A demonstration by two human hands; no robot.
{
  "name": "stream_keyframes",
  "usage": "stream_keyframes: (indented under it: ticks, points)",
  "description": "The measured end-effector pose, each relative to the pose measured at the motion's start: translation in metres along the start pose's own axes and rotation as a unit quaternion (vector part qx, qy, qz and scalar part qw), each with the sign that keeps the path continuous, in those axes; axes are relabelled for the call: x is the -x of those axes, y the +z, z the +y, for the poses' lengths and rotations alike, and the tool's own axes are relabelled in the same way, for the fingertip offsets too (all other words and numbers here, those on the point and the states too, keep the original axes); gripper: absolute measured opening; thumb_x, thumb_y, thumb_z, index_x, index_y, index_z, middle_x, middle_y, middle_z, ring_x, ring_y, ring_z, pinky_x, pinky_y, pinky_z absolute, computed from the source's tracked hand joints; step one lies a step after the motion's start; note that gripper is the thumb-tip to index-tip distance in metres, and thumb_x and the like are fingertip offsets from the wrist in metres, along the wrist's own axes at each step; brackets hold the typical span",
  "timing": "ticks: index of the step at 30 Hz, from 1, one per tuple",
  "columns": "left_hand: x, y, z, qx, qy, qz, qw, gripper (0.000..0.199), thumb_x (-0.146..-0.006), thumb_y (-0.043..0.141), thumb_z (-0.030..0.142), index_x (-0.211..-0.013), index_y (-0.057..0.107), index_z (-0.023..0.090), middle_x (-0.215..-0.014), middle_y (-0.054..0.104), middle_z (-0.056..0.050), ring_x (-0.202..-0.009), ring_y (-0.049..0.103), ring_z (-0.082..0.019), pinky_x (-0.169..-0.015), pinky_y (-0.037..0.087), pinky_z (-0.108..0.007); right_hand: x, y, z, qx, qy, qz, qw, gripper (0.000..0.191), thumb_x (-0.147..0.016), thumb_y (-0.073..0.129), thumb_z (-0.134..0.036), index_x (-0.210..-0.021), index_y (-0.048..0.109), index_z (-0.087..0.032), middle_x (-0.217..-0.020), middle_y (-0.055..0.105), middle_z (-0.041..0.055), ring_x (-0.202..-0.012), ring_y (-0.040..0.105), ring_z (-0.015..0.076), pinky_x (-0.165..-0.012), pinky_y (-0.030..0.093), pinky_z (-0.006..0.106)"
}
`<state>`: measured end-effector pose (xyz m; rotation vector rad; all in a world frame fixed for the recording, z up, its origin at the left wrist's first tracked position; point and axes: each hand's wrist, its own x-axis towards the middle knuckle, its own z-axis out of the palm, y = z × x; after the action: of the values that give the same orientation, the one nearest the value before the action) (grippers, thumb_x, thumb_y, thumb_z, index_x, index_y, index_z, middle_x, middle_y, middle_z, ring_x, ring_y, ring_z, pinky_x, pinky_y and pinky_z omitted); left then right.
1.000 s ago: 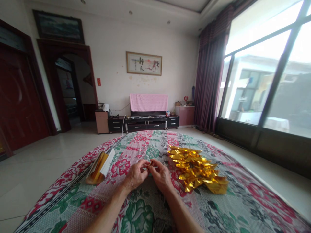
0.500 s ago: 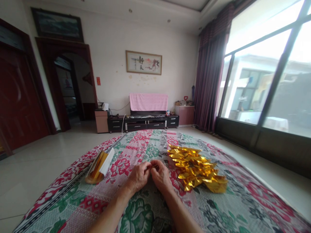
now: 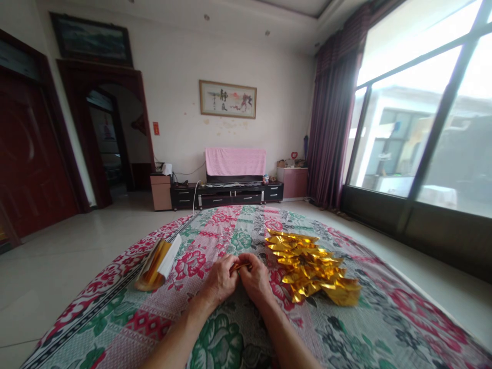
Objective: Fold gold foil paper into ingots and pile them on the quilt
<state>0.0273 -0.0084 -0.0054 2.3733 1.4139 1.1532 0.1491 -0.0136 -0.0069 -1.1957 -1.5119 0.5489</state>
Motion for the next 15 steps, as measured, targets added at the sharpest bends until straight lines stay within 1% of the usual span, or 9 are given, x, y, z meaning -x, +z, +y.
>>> stream_keyframes:
  ticks: [3,7,11,15]
  points:
    - [-0.0007,0.0022,-0.0024,0.022,-0.038,0.004,0.999,0.025,-0.071,0.047,0.007,-0.089,0.06,0.018,-0.086,0.065,-0.004,-0.081,0.06,-0.015,-0.074,0.046,-0.024,-0.0006,0.0011,0.0022,0.004,0.002,0.013,1.0,0.027,-0.064,0.043,-0.016,-0.08,0.063,-0.017,-0.079,0.067,0.0025,-0.077,0.061,0.0165,-0.074,0.045,0.025]
    - [-0.0015,0.0037,-0.0039,0.08,-0.102,0.003,0.992,0.028,-0.073,0.047,0.011,-0.095,0.062,0.019,-0.087,0.069,-0.003,-0.084,0.063,-0.015,-0.077,0.048,-0.025,-0.0011,0.0017,0.0037,0.002,0.003,0.027,1.0,0.027,-0.064,0.043,-0.016,-0.082,0.063,-0.017,-0.081,0.067,0.0035,-0.078,0.061,0.0164,-0.074,0.045,0.025]
    - [-0.0025,0.0037,-0.0022,0.126,-0.109,0.01,0.986,0.03,-0.073,0.044,0.011,-0.094,0.065,0.019,-0.092,0.07,-0.003,-0.089,0.063,-0.015,-0.081,0.048,-0.025,-0.0014,0.0009,0.0023,0.002,0.008,0.025,1.0,0.028,-0.064,0.043,-0.016,-0.083,0.064,-0.017,-0.081,0.068,0.0028,-0.077,0.062,0.0159,-0.074,0.045,0.024]
    - [-0.0031,0.0045,-0.0024,0.119,-0.108,0.035,0.986,0.032,-0.072,0.044,0.011,-0.093,0.067,0.017,-0.093,0.07,-0.004,-0.089,0.063,-0.015,-0.084,0.049,-0.025,-0.0011,0.0004,-0.0012,0.029,0.032,0.012,0.999,0.027,-0.068,0.043,-0.019,-0.084,0.065,-0.019,-0.078,0.069,0.0014,-0.074,0.062,0.0164,-0.071,0.044,0.025]
